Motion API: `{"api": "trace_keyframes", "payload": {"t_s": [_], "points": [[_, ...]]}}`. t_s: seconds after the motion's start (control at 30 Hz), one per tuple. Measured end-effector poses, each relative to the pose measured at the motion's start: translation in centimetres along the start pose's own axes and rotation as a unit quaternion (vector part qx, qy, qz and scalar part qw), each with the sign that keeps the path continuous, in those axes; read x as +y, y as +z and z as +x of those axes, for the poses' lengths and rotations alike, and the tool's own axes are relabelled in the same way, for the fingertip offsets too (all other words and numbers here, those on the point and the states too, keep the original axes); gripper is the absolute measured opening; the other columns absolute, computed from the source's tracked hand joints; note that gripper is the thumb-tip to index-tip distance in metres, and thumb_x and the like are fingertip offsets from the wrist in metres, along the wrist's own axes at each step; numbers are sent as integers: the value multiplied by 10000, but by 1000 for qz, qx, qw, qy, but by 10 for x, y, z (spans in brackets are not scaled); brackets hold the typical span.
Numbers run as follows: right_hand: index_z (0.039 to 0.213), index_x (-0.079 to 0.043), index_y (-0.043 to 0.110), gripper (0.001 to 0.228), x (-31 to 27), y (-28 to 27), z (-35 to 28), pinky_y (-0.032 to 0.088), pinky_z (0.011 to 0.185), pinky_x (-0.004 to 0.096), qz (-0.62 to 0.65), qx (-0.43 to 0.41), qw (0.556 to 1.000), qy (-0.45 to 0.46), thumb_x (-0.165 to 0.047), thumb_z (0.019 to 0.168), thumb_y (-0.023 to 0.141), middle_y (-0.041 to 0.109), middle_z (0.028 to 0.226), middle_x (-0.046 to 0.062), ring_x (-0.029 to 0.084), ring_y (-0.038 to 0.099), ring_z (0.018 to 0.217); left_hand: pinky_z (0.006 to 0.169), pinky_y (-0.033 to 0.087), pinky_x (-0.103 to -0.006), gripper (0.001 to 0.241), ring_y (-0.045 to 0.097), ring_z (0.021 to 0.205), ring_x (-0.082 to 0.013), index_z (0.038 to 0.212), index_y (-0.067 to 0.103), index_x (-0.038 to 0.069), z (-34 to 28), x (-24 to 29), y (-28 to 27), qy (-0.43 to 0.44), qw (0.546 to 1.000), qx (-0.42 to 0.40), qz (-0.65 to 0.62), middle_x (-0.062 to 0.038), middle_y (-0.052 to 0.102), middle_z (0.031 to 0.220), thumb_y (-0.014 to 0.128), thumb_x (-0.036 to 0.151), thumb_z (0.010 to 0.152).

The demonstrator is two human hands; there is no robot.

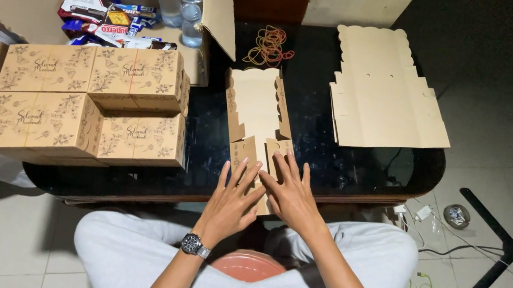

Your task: Folding a cardboard box and filling it with various snack items and a small container.

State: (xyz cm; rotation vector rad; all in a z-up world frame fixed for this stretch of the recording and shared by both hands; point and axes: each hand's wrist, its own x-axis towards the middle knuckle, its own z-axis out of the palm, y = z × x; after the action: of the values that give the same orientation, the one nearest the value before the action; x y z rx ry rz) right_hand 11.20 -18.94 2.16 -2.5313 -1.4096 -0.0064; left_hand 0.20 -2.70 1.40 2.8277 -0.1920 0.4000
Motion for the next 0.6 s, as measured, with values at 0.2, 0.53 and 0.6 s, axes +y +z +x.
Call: {"api": "trace_keyframes", "payload": {"t_s": [0.2,0.53,0.6], "points": [[1102,-74,703,254,15,-7,-2,296,1152,651,-97,220,970,30,-276,960,642,508,1515,207,391,370,1503,1254,83,-581,545,203,1545,-305,1185,694,65,-2,0,-4,-55,989,32,135,-97,285,1675,690,499,857],[1064,-70,734,204,60,17,-14,248,1243,577,-176,156,970,-54,-75,864,693,621,1420,116,293,471,1449,1261,216,-527,263,372,1482,-220,1150,692,62,-12,-21,8,67,976,121,170,-57,429,1605,650,166,912],[1145,-68,717,234,72,31,-17,298,1256,479,-131,111,979,-107,-55,930,624,713,1249,95,231,609,1303,1256,289,-484,219,476,1411,-225,1113,707,41,-13,-22,8,170,971,87,140,-87,570,1472,643,117,918]]}}
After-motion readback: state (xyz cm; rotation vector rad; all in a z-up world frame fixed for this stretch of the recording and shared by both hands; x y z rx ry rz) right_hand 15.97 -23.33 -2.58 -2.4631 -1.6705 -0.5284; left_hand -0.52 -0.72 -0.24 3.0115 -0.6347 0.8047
